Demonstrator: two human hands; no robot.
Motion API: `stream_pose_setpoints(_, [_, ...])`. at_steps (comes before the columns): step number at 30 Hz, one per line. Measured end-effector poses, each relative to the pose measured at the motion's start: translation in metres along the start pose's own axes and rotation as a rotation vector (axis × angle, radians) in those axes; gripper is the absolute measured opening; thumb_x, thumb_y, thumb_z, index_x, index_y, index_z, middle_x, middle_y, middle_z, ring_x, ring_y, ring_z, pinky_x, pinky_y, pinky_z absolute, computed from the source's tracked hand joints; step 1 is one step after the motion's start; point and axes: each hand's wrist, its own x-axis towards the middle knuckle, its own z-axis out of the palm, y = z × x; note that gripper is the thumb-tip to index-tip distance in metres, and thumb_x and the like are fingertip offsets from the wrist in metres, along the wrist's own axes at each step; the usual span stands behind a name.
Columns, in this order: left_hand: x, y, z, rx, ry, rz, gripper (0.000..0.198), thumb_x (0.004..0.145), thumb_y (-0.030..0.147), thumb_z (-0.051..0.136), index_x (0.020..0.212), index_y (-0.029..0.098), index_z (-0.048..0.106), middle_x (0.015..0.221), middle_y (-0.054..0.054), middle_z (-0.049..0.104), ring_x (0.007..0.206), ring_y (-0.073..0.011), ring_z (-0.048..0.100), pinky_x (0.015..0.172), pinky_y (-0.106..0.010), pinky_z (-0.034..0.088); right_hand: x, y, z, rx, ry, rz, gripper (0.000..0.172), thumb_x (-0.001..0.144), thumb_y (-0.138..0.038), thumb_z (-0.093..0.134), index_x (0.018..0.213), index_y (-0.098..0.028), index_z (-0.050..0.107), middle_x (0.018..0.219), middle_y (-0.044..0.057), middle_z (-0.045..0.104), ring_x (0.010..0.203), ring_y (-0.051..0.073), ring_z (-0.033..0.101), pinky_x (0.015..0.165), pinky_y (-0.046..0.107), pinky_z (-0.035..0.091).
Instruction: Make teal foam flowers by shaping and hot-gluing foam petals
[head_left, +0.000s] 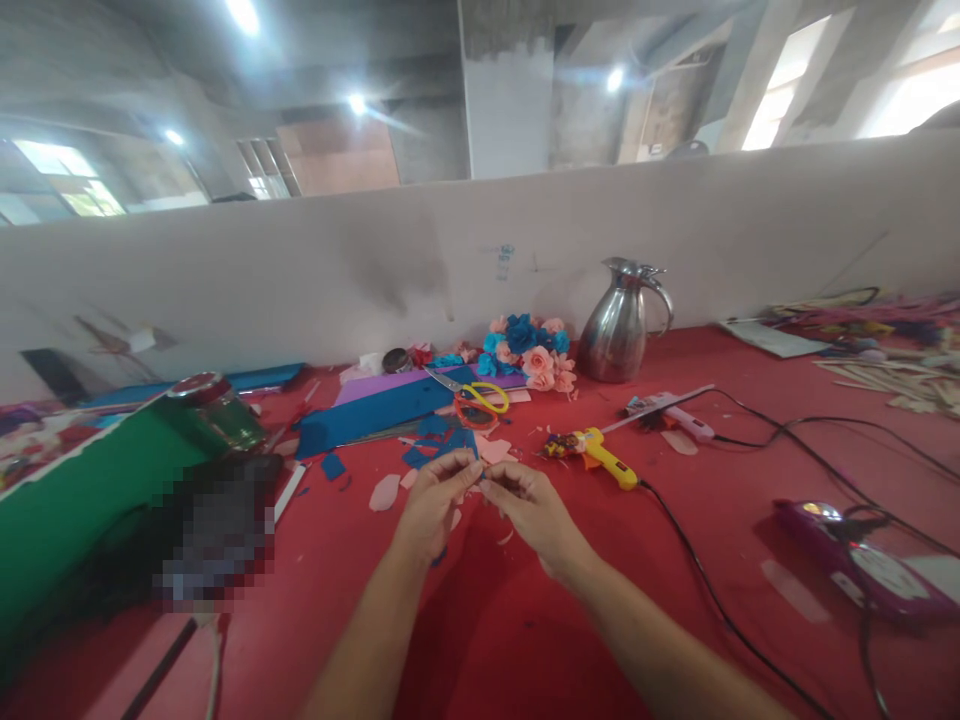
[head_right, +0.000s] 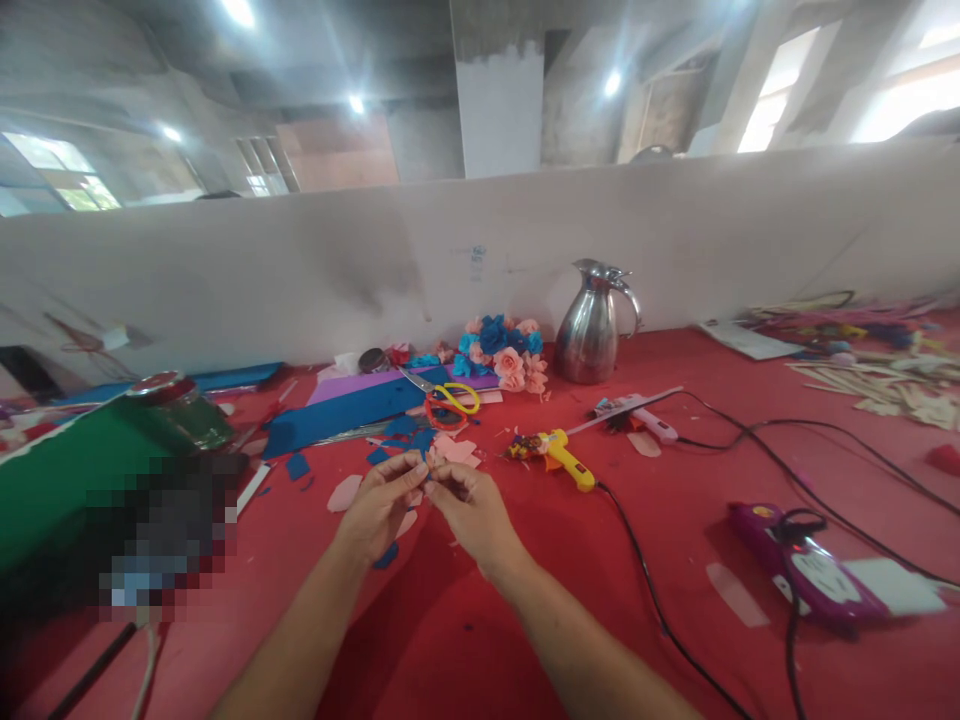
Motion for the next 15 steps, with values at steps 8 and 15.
stream_pose_setpoints(8, [-0.001, 0.002, 0.003, -0.046, 0.001, -0.077, 0.023, 0.05, 0.025, 0.083, 0.057, 0.013, 0.065, 0.056, 0.0, 0.059, 0.053, -0.0084, 0.05, 0.054, -0.021, 0.037, 0.002, 0.003, -0.001, -0.088, -0.007, -0.023, 0.02, 0.074, -0.035, 0.055, 0.065, -0.018, 0.06, 0.055, -0.004, 0.049, 0.05, 0.01, 0.04, 0.05, 0.022, 0.034])
stream_pose_setpoints(15, [-0.011, -0.019, -0.005, -0.172, 0.08, -0.089, 0.029, 0.045, 0.027, 0.085, 0.054, 0.014, 0.06, 0.054, 0.002, 0.057, 0.052, -0.0083, 0.05, 0.056, -0.022, 0.038, -0.003, 0.018, -0.001, -0.448, -0.03, -0.164, 0.019, 0.08, -0.029, 0.048, 0.07, -0.019, 0.061, 0.063, 0.001, 0.061, 0.056, 0.015, 0.052, 0.056, 0.025, 0.038])
